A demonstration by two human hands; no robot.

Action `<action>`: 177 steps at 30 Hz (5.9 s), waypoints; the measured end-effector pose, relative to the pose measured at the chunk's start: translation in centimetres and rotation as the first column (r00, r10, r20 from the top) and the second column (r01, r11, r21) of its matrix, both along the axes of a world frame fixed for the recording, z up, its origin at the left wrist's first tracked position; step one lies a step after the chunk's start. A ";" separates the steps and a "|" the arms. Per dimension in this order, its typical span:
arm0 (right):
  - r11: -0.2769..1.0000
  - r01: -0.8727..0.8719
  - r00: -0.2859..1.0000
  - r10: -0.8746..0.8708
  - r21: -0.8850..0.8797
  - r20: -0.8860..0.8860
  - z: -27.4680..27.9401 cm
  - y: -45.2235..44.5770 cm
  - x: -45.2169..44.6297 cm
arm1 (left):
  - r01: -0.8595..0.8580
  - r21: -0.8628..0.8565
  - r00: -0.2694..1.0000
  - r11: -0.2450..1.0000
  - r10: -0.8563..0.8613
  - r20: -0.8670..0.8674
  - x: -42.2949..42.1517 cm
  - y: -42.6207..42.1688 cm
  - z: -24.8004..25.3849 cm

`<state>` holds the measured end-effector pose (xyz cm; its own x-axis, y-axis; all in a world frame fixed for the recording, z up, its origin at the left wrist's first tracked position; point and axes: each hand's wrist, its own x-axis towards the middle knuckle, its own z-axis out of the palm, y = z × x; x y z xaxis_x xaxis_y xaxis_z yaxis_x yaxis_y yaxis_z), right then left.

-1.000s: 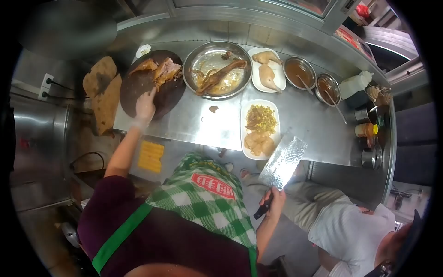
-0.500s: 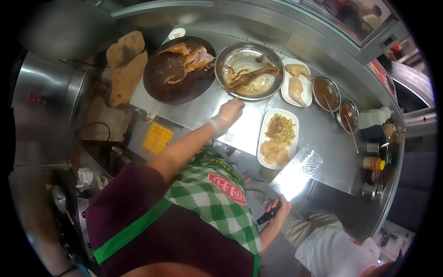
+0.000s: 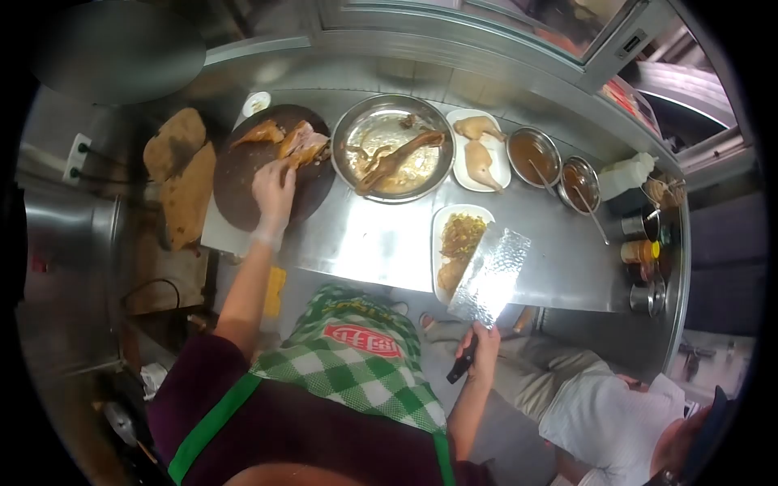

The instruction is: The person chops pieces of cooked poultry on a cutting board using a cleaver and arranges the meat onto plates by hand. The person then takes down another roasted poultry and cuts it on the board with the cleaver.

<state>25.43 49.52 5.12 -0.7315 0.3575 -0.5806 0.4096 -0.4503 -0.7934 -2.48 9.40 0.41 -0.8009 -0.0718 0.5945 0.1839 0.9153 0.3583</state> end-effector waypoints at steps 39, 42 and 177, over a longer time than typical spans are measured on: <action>0.999 0.037 0.999 -0.037 -0.010 0.007 0.2 -14.5 -1.3 | 0.538 -0.064 0.558 0.841 -0.298 0.775 -11.2 11.0 -3.7; 0.986 0.155 0.988 -0.154 -0.056 0.024 0.5 -16.7 -0.9 | 0.355 0.259 0.518 0.898 -0.420 0.745 -14.7 9.5 -3.2; 0.912 -0.364 0.927 0.375 -0.190 0.026 -3.5 -32.3 -10.1 | 0.546 0.362 0.709 0.755 -0.647 0.281 1.2 -10.3 -3.7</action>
<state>15.33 17.26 1.58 -0.7528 -0.0448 -0.6568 0.6187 -0.3890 -0.6825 -1.23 -0.85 -3.29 -0.8726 0.4022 0.2772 0.4698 0.5355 0.7018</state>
